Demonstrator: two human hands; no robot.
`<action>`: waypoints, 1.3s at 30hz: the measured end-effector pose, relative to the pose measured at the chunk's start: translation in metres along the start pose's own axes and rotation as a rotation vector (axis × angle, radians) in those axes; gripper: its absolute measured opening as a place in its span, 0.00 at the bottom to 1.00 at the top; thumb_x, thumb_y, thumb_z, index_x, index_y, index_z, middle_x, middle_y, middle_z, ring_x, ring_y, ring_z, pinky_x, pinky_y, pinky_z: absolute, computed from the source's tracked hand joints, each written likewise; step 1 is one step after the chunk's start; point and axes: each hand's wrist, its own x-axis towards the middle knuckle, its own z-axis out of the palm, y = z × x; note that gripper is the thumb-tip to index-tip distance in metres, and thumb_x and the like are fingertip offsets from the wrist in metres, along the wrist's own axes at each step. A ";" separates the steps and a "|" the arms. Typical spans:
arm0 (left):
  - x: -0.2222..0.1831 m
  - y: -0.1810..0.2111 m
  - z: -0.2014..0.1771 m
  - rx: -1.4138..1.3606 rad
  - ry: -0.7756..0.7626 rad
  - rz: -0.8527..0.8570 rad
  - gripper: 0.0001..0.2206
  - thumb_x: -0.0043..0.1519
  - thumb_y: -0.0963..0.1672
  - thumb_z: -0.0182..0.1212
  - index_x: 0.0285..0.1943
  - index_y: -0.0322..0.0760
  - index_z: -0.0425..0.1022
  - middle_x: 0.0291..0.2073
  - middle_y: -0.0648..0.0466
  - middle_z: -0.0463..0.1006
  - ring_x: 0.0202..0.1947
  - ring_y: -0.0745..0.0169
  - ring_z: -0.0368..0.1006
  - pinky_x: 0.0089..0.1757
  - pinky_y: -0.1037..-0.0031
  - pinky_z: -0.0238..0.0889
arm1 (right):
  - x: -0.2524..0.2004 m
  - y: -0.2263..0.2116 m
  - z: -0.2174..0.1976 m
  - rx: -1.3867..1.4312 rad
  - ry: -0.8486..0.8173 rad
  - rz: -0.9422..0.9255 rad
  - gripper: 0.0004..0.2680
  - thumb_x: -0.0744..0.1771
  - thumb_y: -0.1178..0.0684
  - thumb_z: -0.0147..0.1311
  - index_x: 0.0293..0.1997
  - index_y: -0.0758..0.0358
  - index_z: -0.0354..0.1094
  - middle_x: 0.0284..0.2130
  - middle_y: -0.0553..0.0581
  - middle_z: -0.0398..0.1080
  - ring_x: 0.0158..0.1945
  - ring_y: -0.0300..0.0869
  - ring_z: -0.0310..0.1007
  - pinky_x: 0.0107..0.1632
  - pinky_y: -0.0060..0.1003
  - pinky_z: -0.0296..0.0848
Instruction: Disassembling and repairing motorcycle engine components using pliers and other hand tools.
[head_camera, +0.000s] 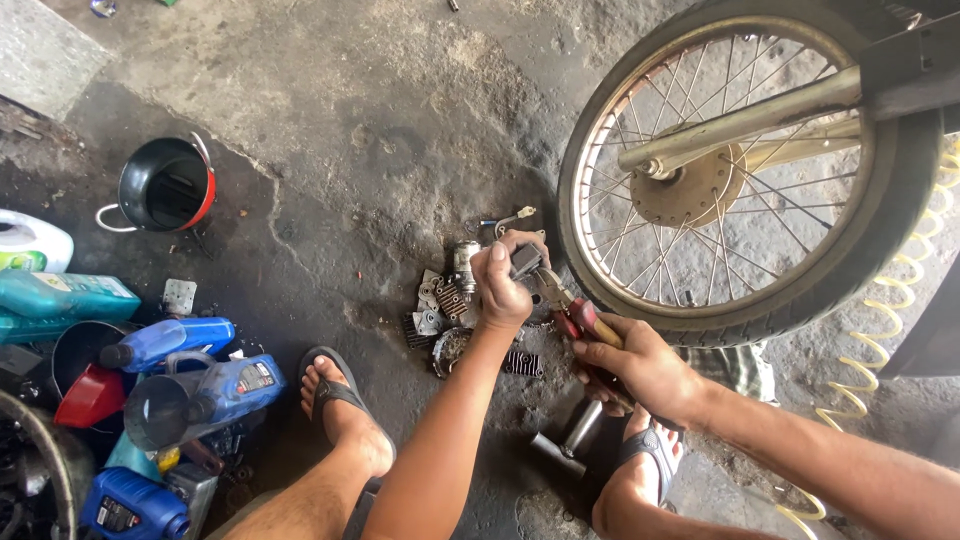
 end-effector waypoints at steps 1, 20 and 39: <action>-0.001 -0.002 0.001 0.045 0.023 -0.019 0.29 0.71 0.54 0.33 0.35 0.30 0.75 0.24 0.51 0.78 0.24 0.60 0.76 0.37 0.71 0.71 | 0.000 0.000 0.000 -0.058 0.034 -0.008 0.07 0.67 0.55 0.53 0.45 0.67 0.63 0.23 0.56 0.67 0.19 0.39 0.65 0.18 0.35 0.64; -0.005 -0.012 0.002 0.304 0.066 0.100 0.27 0.73 0.50 0.29 0.35 0.32 0.77 0.23 0.51 0.78 0.22 0.59 0.76 0.28 0.70 0.64 | 0.003 0.004 -0.005 -0.667 0.238 -0.259 0.12 0.64 0.57 0.59 0.49 0.68 0.69 0.27 0.55 0.73 0.33 0.35 0.68 0.40 0.35 0.74; -0.022 -0.049 -0.005 0.753 -0.108 -0.131 0.25 0.72 0.48 0.35 0.43 0.30 0.83 0.32 0.39 0.83 0.33 0.43 0.81 0.37 0.59 0.74 | 0.029 0.019 -0.023 -1.523 0.397 -0.173 0.11 0.67 0.55 0.49 0.52 0.64 0.58 0.41 0.71 0.70 0.45 0.64 0.76 0.41 0.52 0.79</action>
